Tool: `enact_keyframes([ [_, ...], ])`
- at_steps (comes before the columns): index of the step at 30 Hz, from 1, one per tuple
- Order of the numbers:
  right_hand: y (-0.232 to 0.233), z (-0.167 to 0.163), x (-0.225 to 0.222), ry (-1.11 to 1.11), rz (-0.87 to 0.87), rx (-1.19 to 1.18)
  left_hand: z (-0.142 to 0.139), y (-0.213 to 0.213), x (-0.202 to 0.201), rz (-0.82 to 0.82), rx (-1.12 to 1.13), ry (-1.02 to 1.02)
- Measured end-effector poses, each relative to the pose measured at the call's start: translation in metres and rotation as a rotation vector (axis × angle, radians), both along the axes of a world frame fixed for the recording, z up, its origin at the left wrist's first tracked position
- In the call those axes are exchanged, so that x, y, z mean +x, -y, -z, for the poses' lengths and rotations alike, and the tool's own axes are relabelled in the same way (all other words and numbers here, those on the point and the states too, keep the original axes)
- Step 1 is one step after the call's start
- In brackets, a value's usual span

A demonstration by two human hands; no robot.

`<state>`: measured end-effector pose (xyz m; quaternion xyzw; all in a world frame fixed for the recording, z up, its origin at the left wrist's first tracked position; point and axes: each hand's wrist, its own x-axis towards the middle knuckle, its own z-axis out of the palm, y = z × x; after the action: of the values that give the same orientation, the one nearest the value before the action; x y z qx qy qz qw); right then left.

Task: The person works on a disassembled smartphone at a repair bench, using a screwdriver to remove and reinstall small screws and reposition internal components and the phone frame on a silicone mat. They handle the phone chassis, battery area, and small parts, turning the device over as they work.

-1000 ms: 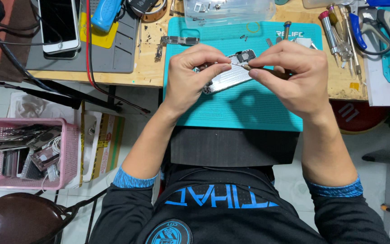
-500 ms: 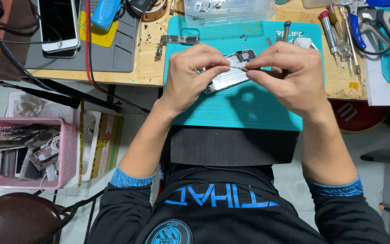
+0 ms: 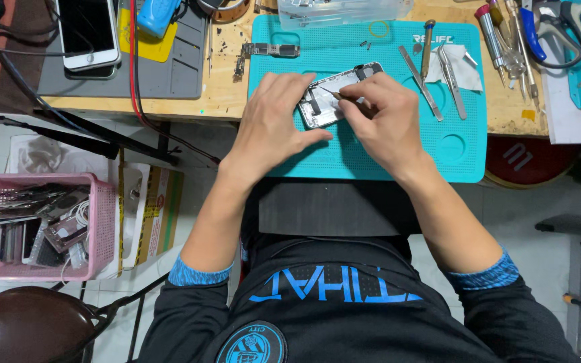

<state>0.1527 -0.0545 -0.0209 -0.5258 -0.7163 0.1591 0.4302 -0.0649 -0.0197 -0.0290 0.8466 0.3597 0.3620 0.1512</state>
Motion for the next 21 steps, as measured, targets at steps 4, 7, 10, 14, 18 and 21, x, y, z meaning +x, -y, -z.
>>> enact_keyframes([
  [4,0.004,0.004,-0.009,0.0,0.046,0.041,0.005,0.001,0.006,-0.054,-0.029,0.03],
  [7,0.006,0.007,-0.016,-0.013,0.088,0.04,0.009,0.001,0.012,-0.109,-0.011,0.054],
  [10,0.007,0.01,-0.02,-0.015,0.118,0.05,0.013,0.004,0.016,-0.148,0.006,0.078],
  [14,0.006,0.011,-0.02,0.009,0.116,0.079,0.015,0.006,0.022,-0.184,0.05,0.097],
  [18,0.005,0.011,-0.019,0.024,0.087,0.087,0.016,0.007,0.025,-0.216,0.051,0.081],
  [21,0.003,0.012,-0.02,0.012,0.087,0.083,0.018,0.007,0.025,-0.222,0.053,0.096],
])
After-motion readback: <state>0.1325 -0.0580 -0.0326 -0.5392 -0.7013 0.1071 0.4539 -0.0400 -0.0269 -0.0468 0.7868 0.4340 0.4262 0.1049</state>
